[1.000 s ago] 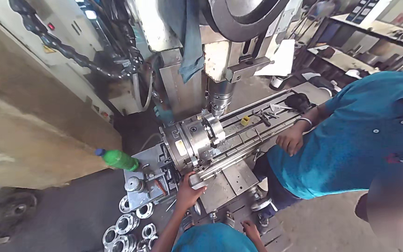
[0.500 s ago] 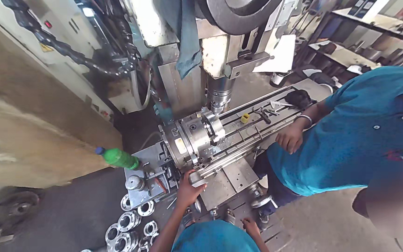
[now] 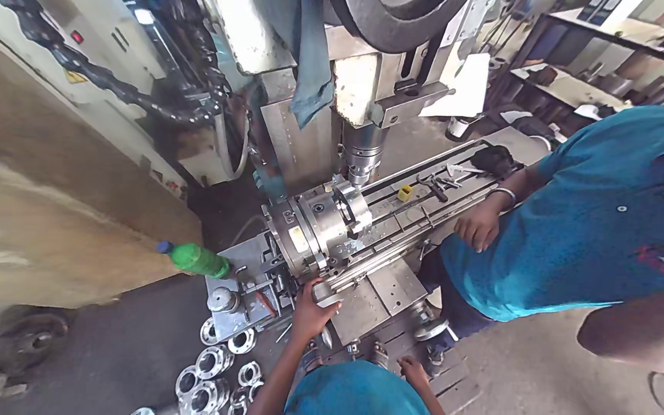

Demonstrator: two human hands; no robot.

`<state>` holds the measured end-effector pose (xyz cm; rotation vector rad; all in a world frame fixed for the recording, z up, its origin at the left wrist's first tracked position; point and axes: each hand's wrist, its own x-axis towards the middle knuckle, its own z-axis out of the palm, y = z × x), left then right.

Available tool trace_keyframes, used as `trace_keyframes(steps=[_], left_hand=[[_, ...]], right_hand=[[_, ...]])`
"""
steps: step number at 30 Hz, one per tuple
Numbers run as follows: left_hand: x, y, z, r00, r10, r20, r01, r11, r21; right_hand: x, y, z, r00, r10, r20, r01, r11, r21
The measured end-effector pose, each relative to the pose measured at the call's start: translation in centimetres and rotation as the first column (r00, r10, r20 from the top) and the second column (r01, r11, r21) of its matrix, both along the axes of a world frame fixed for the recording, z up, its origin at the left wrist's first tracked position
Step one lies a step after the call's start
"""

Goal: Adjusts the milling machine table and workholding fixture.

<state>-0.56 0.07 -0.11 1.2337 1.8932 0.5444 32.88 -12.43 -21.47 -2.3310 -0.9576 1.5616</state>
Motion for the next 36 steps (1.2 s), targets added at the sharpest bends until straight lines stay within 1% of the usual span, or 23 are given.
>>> trace_keyframes(steps=[9, 13, 17, 25, 36], left_hand=[[-0.04, 0.22, 0.11, 1.000, -0.020, 0.006, 0.020, 1.000, 0.022], [-0.14, 0.02, 0.05, 1.000, -0.023, -0.013, 0.022, 1.000, -0.018], [0.03, 0.26, 0.41, 1.000, -0.014, -0.018, 0.013, 0.999, -0.035], [0.15, 0.10, 0.19, 0.999, -0.042, 0.026, 0.040, 0.997, 0.072], [0.02, 0.12, -0.12, 0.999, -0.045, 0.009, 0.044, 0.995, 0.093]], right_hand=[[0.01, 0.32, 0.24, 1.000, -0.002, -0.005, 0.003, 1.000, 0.030], [-0.15, 0.06, 0.52, 1.000, 0.008, -0.015, -0.008, 1.000, 0.003], [-0.01, 0.05, 0.24, 1.000, -0.002, -0.020, 0.003, 1.000, 0.023], [0.15, -0.12, 0.49, 0.999, -0.030, -0.022, 0.030, 0.999, -0.015], [0.16, 0.02, 0.04, 0.999, -0.034, -0.011, 0.033, 0.999, -0.025]])
